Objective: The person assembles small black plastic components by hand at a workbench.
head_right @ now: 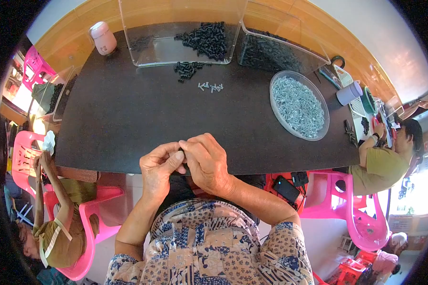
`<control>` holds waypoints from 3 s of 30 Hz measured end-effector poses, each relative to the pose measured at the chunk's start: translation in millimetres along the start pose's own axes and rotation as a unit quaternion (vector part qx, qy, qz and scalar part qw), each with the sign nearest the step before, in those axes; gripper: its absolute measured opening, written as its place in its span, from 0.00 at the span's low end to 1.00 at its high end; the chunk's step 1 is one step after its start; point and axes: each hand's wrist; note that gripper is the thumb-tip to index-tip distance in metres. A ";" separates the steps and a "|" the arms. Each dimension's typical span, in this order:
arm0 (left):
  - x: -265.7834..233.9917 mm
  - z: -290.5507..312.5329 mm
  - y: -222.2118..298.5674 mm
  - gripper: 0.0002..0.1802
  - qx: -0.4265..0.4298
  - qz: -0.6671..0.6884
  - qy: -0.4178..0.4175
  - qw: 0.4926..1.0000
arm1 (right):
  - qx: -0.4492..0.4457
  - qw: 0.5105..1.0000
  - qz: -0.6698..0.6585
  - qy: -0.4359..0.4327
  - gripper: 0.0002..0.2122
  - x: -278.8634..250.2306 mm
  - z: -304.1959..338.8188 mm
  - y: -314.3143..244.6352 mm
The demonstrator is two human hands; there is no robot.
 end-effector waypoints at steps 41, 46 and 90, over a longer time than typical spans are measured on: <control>0.1 -1.2 6.8 0.10 -0.107 0.021 -0.053 0.993 | -0.174 0.981 0.067 -0.060 0.12 -17.7 -5.9 14.4; 2.5 -4.6 8.2 0.09 -0.115 0.025 -0.053 0.992 | -0.249 0.960 0.104 -0.070 0.12 -19.3 -11.8 14.9; -35.9 -246.0 17.4 0.07 0.297 -0.637 -0.035 0.711 | -0.038 0.940 0.322 0.109 0.05 -129.6 -151.9 140.0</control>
Point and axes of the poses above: each hand's wrist, its own z-axis away from the middle knuckle, its own x-axis out of the palm, y = z × x, and after that the axes turned 3 degrees about z, right-handed
